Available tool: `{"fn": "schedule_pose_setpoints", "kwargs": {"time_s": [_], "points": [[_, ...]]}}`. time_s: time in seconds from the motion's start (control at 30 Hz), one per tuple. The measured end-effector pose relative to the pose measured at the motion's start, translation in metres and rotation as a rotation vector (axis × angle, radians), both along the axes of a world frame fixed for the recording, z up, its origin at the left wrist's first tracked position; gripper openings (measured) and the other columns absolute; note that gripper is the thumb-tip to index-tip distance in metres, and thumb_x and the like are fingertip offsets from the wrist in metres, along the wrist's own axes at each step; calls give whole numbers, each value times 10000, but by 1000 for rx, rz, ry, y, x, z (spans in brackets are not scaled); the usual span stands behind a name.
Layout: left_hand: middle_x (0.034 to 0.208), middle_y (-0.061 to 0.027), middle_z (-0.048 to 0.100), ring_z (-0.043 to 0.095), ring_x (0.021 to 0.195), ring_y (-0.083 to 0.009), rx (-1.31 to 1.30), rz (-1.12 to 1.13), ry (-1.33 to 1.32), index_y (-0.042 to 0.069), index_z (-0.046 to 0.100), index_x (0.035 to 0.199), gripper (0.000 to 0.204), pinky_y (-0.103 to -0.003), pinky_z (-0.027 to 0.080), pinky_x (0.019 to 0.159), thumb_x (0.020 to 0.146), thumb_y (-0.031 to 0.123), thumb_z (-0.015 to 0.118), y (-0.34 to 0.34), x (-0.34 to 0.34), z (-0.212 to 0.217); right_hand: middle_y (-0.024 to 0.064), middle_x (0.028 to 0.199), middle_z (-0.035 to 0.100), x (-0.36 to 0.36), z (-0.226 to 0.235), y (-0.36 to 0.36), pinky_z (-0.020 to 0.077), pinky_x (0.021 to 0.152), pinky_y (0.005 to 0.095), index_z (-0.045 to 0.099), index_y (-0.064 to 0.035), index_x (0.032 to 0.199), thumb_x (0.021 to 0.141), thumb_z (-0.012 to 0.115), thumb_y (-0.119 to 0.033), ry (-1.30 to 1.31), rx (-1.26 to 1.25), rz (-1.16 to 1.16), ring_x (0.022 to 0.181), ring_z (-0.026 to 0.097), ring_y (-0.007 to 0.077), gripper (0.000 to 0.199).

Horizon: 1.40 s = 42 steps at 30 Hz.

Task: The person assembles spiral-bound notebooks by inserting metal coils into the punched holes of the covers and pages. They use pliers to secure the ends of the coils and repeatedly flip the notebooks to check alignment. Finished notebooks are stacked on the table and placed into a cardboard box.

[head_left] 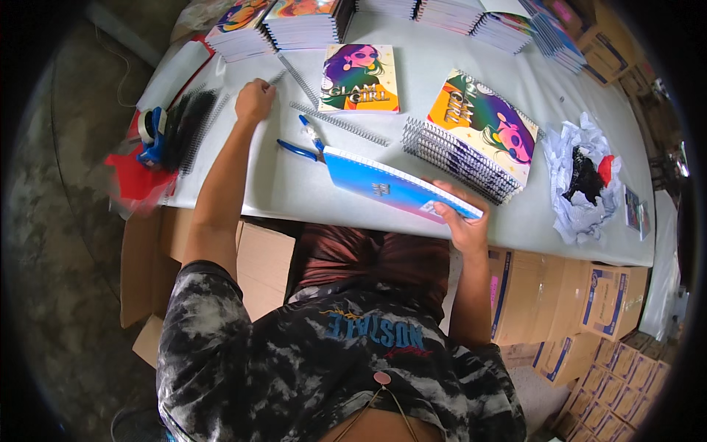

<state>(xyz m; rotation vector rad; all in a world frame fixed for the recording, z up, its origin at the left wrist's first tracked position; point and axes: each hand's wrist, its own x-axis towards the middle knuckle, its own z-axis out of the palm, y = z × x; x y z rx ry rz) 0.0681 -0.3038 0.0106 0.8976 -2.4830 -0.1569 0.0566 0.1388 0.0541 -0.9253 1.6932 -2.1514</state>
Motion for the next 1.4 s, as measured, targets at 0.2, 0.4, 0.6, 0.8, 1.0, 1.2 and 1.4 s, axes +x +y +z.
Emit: {"fn": "schedule_pose_setpoints", "kwargs": {"time_s": [0.2,0.4,0.6,0.8,1.0,1.2,1.4], "points": [[599,41,330,270,491,-54,964,-625,197,3,549,989,373,-221,218,429,928,291,320,103,27,93,117,1006,645,-12,-6,12,472,744,230,610,44,1044,806,616,0,86,124,-163,838,590,108,242],[639,-11,499,438,600,-108,837,-769,104,9,565,790,415,-254,396,589,937,371,428,161,58,90,129,1026,633,-11,-5,9,460,778,230,602,60,1042,786,621,29,98,90,-138,858,586,111,258],[602,1,485,410,543,-82,972,-623,76,18,562,778,400,-233,377,513,923,378,463,169,52,94,151,1033,631,-8,-1,10,465,778,243,612,63,1025,801,586,54,180,104,-93,869,590,135,226],[801,-8,549,503,725,-75,1053,-1001,141,41,555,847,126,-194,386,627,866,163,583,147,44,116,144,1006,638,-10,0,10,470,770,248,615,61,1014,801,592,36,189,70,-54,871,593,144,216],[1000,-78,604,549,919,-220,293,-1015,-275,49,591,954,201,-348,406,838,775,113,655,152,42,147,95,929,653,0,-16,8,475,721,243,623,44,1007,804,619,-16,8,93,-109,799,593,115,212],[964,-98,610,554,905,-280,-171,-1033,-275,60,595,967,255,-379,385,870,745,160,671,168,38,158,136,1024,644,2,-7,2,482,771,260,617,21,1057,784,543,78,242,144,-99,880,631,178,288],[1055,-92,596,550,959,-279,-223,-955,-466,68,558,1073,347,-364,382,907,748,141,658,181,37,171,151,1038,635,3,-11,1,467,841,275,614,22,1061,743,517,132,280,124,-80,951,621,214,350]]}}
